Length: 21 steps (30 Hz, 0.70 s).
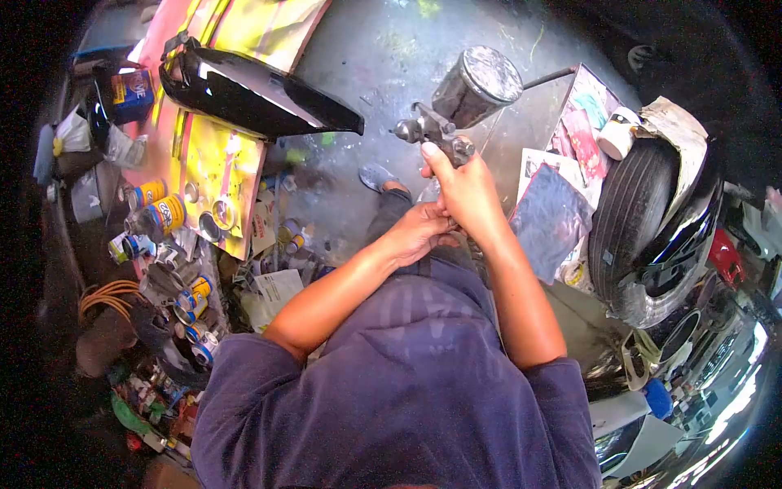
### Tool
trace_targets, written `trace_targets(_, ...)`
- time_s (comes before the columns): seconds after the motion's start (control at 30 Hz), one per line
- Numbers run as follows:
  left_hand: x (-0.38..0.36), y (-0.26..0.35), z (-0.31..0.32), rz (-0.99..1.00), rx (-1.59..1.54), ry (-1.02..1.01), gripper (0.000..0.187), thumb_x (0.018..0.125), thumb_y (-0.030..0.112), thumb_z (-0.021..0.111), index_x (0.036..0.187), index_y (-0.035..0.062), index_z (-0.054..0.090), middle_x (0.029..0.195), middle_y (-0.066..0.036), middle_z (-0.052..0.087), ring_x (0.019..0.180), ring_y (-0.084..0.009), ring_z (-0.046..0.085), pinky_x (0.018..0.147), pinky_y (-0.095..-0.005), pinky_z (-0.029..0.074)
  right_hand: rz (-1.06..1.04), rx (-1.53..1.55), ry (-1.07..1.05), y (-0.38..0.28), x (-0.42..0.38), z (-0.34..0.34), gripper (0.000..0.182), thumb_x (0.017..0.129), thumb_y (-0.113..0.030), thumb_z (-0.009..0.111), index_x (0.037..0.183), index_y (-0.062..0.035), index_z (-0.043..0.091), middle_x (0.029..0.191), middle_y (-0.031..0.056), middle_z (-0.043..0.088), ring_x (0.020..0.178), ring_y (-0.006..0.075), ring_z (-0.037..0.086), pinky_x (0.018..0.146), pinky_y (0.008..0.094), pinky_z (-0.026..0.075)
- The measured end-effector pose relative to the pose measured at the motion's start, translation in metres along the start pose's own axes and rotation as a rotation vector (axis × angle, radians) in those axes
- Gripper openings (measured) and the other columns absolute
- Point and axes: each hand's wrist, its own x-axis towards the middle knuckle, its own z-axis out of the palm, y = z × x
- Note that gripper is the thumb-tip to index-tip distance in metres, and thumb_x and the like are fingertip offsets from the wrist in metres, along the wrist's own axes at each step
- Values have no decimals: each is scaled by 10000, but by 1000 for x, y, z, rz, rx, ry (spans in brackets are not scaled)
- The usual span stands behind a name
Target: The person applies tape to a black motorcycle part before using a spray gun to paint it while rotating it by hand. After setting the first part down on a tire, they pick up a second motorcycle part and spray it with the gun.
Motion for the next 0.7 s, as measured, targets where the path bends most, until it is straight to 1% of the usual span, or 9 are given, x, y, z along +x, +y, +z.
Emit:
trace_targets(0.03, -5, 5, 2, 14, 2, 8, 147, 991, 158, 598, 1108, 82, 643, 1084, -26, 678, 1032, -161, 655, 848, -327, 535, -13, 10, -20, -3, -1, 5, 354, 951, -371, 653, 1048, -37, 587, 804, 43, 669, 457, 74, 498, 415, 256, 413)
trace_targets(0.07, -11, 10, 4, 28, 5, 16, 144, 987, 157, 604, 1104, 84, 645, 1081, -27, 681, 1026, -162, 658, 841, -325, 538, -50, -37, 15, -6, -4, 13, 476, 964, -476, 581, 811, -39, 692, 483, -3, 479, 412, 89, 471, 411, 266, 369)
trace_targets(0.2, -25, 22, 0, 68, 51, 12, 113, 996, 152, 581, 1095, 123, 627, 1077, -3, 660, 1044, -139, 644, 826, -300, 540, -52, -48, -36, -17, -5, 26, 492, 962, -498, 568, 826, -46, 706, 476, 2, 487, 413, 90, 470, 412, 263, 371)
trace_targets(0.4, -34, 29, -5, 75, 58, 32, 99, 998, 156, 581, 1080, 130, 631, 1075, 1, 663, 1044, -142, 644, 813, -313, 541, -58, -60, -67, -22, -5, 36, 501, 952, -519, 573, 834, -52, 710, 475, 4, 487, 417, 89, 471, 405, 277, 365)
trace_targets(0.47, -33, 30, -5, 66, 44, 40, 102, 995, 164, 589, 1076, 130, 640, 1069, 1, 666, 1038, -139, 644, 803, -304, 536, -67, -62, -66, -18, -3, 36, 496, 949, -518, 579, 833, -54, 710, 474, 4, 485, 417, 88, 471, 398, 282, 360)
trace_targets(0.6, -28, 31, -2, -4, 96, 80, 113, 984, 187, 608, 1073, 127, 640, 1054, 2, 671, 1018, -138, 646, 785, -288, 527, -95, -47, 19, -3, 4, 33, 485, 940, -515, 594, 838, -56, 713, 483, 10, 497, 417, 94, 479, 390, 286, 368)
trace_targets(0.7, -19, 21, 2, -35, 119, 33, 212, 986, 204, 607, 1164, 94, 638, 1094, -14, 677, 1024, -140, 647, 813, -290, 537, -69, -45, 113, 7, 1, 21, 471, 941, -497, 600, 871, -48, 725, 493, 23, 522, 422, 103, 501, 397, 290, 386)
